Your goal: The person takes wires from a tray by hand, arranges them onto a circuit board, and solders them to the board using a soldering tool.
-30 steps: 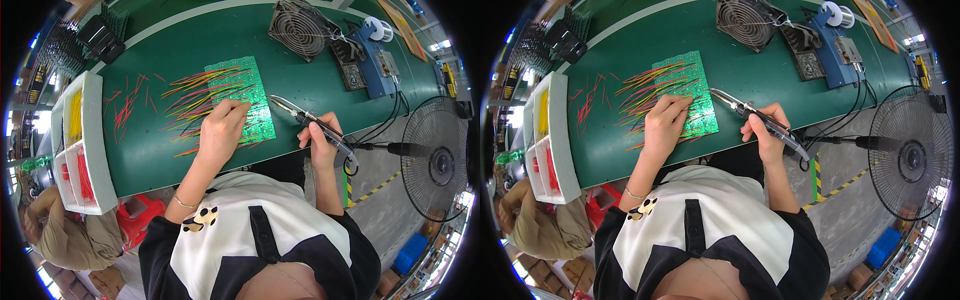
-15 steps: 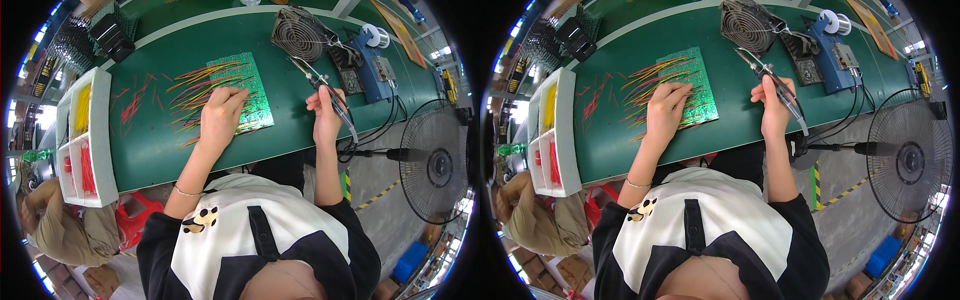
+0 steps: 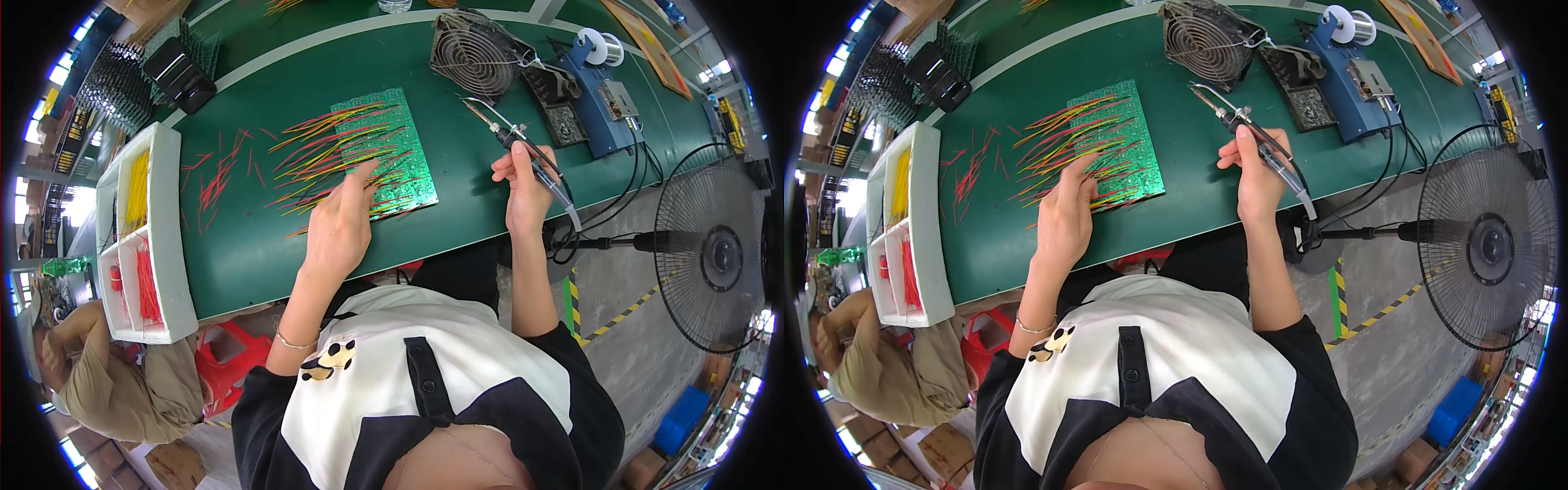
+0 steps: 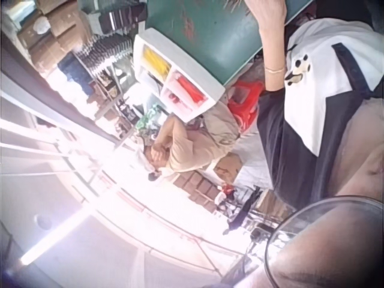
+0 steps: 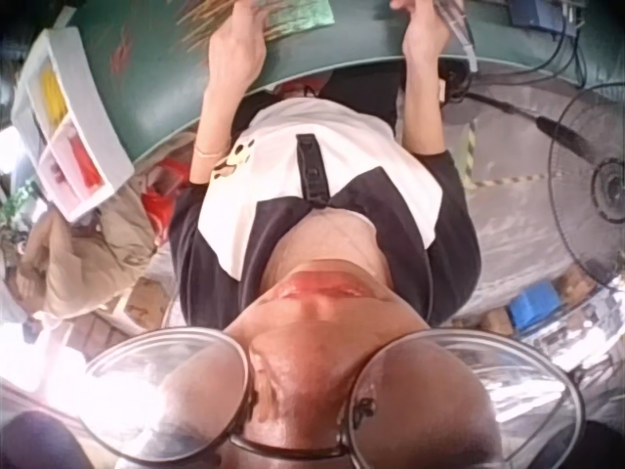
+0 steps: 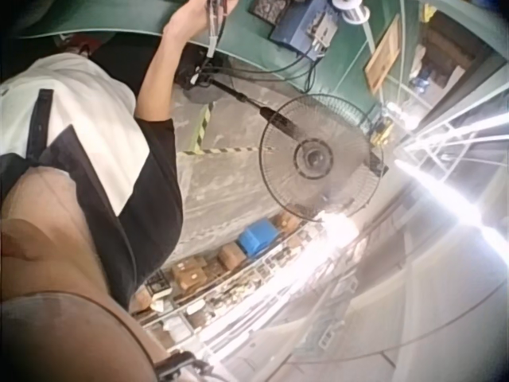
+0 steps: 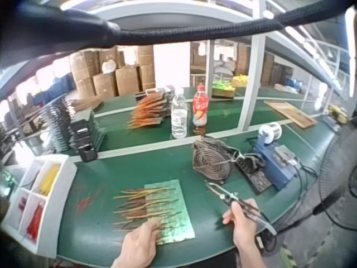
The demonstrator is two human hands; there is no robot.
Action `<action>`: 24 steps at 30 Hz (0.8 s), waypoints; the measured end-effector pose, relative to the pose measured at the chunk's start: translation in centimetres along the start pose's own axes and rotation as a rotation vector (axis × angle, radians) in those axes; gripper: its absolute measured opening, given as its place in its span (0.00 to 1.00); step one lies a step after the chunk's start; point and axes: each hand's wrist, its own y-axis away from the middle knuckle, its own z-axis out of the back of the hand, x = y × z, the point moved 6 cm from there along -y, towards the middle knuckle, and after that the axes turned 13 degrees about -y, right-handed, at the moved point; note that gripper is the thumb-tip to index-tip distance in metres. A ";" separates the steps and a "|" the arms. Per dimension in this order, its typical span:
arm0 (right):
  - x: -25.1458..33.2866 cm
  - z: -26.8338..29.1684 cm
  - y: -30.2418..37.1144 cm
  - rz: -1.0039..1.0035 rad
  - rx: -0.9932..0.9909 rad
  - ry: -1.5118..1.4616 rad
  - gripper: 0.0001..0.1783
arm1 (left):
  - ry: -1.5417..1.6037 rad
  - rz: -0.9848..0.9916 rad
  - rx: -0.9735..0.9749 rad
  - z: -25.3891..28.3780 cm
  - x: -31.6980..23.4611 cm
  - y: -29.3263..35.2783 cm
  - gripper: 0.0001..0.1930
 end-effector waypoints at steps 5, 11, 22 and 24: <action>0.1 0.0 0.2 -0.010 0.006 -0.005 0.07 | 0.020 -0.014 -0.014 -0.6 -0.6 0.6 0.06; 0.1 0.2 0.7 0.003 0.022 -0.003 0.09 | -0.012 -0.018 -0.087 -1.2 -0.3 0.6 0.06; 0.5 1.3 3.2 -0.129 0.179 0.069 0.08 | -0.023 0.056 -0.036 -2.8 0.2 0.0 0.07; 0.6 1.4 3.8 -0.139 0.166 0.067 0.09 | -0.029 0.048 -0.039 -2.7 0.1 -0.1 0.06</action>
